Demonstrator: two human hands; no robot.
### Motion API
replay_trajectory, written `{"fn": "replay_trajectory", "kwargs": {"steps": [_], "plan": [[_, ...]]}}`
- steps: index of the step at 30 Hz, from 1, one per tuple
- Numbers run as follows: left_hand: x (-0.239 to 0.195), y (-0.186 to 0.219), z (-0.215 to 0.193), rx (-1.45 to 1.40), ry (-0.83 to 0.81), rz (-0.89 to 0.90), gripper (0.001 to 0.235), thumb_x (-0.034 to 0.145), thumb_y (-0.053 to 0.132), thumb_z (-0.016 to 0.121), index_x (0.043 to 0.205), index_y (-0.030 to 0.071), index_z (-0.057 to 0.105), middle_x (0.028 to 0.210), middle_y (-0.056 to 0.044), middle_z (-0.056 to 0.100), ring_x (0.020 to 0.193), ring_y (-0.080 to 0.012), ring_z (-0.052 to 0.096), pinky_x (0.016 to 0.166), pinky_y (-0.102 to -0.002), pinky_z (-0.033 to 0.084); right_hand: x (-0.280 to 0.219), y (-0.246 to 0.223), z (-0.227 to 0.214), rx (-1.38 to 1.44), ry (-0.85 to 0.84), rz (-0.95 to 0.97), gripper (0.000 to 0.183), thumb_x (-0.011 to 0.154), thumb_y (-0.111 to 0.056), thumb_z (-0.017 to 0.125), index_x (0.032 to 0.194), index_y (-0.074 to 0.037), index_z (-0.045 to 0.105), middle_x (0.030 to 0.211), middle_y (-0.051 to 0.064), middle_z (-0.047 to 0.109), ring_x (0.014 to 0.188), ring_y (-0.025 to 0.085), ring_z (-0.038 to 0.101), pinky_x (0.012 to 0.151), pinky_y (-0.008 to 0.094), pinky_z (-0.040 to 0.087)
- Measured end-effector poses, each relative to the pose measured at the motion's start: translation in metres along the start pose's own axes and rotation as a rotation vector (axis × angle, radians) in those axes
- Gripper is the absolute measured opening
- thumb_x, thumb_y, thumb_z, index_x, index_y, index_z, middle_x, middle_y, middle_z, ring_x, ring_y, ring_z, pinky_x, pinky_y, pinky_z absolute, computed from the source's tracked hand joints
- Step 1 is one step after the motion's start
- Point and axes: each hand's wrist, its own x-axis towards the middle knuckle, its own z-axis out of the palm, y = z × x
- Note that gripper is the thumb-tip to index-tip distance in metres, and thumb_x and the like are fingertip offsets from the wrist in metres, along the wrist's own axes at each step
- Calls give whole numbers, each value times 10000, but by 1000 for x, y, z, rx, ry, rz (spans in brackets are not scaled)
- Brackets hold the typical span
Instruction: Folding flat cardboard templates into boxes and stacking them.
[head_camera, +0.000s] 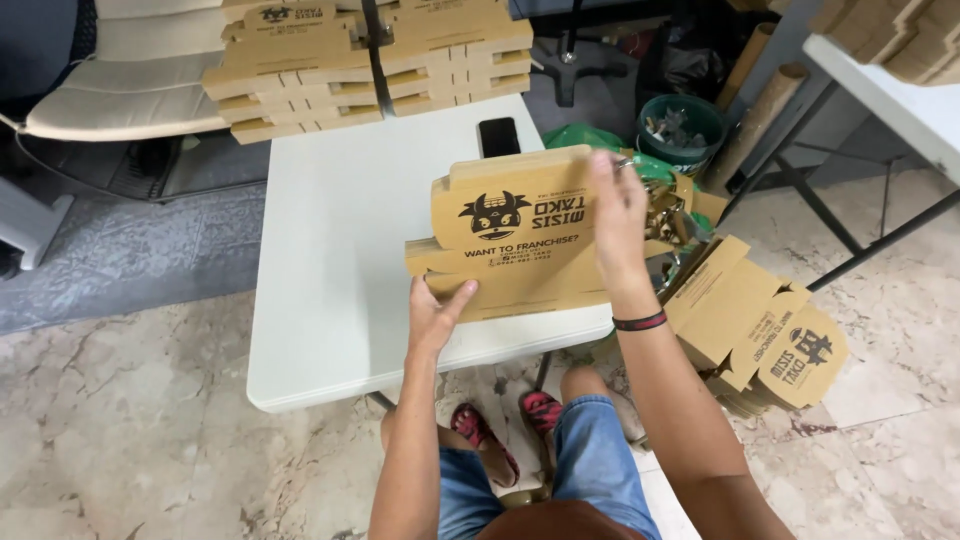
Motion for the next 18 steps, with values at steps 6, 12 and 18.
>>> {"fn": "replay_trajectory", "kwargs": {"steps": [6, 12, 18], "plan": [[1, -7, 7, -96, 0, 142, 387, 748, 102, 938, 1053, 11, 718, 951, -123, 772, 898, -159, 699, 838, -385, 577, 11, -16, -7, 592, 454, 4, 363, 950, -429, 573, 687, -179, 572, 659, 18, 668, 675, 171, 627, 844, 327, 498], [-1, 0, -2, -100, -109, -58, 417, 809, 214, 832, 1121, 22, 632, 1039, -129, 779, 980, -246, 762, 860, -340, 640, 25, -25, -42, 686, -10, -245, 401, 968, -338, 567, 1069, -29, 802, 531, 118, 573, 558, 255, 629, 916, 498, 688], [-2, 11, -4, -31, -124, -111, 456, 803, 250, 833, 1141, 32, 618, 1072, -139, 782, 1019, -255, 767, 914, -365, 634, 41, -71, -14, -120, -610, -868, 483, 1176, -323, 306, 1449, 16, 516, 1511, 211, 527, 1467, 367, 500, 1333, 575, 327]]}}
